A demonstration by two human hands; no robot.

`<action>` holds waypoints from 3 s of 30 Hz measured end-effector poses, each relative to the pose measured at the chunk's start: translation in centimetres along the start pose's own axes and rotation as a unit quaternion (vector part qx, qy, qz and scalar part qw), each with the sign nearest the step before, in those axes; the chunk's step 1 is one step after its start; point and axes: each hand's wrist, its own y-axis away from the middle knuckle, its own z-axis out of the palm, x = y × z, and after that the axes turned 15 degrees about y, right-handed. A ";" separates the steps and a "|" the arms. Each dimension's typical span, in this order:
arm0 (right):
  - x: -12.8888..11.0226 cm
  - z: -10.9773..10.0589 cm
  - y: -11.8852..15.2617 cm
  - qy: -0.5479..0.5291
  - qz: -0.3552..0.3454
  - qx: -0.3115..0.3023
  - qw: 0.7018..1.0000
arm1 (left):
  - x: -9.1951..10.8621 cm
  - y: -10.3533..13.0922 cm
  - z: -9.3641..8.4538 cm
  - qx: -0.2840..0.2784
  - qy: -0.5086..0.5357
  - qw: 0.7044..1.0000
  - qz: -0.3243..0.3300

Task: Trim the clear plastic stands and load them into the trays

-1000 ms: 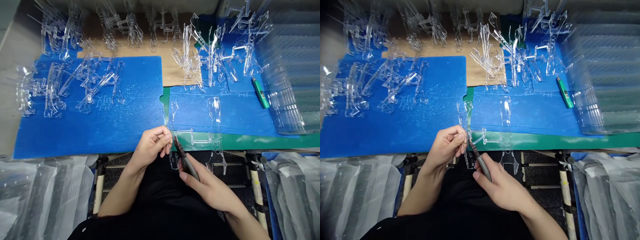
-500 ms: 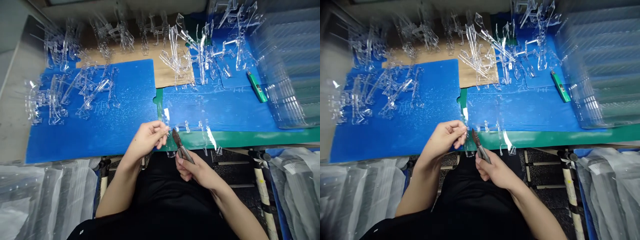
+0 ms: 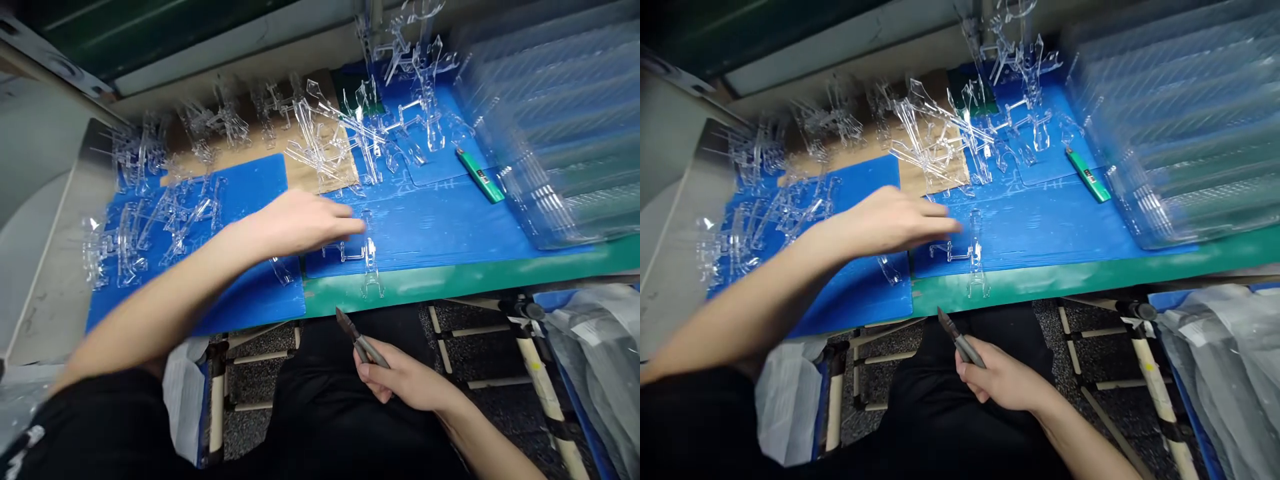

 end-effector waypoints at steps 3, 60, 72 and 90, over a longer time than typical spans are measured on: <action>0.4 0.1 0.3 0.026 0.001 0.015 1.000 | 2.5 -6.7 0.3 -0.208 -0.064 0.973 0.084; -5.5 1.1 1.5 0.266 0.042 0.132 0.954 | 1.5 8.4 9.4 0.056 0.682 0.713 -0.151; -4.0 -0.4 0.4 0.108 0.001 0.119 0.987 | 2.0 6.7 9.2 0.053 0.648 0.733 -0.197; -0.9 -2.3 1.0 -0.075 -0.090 0.133 0.984 | 0.1 4.5 3.8 0.222 -0.007 0.924 -0.311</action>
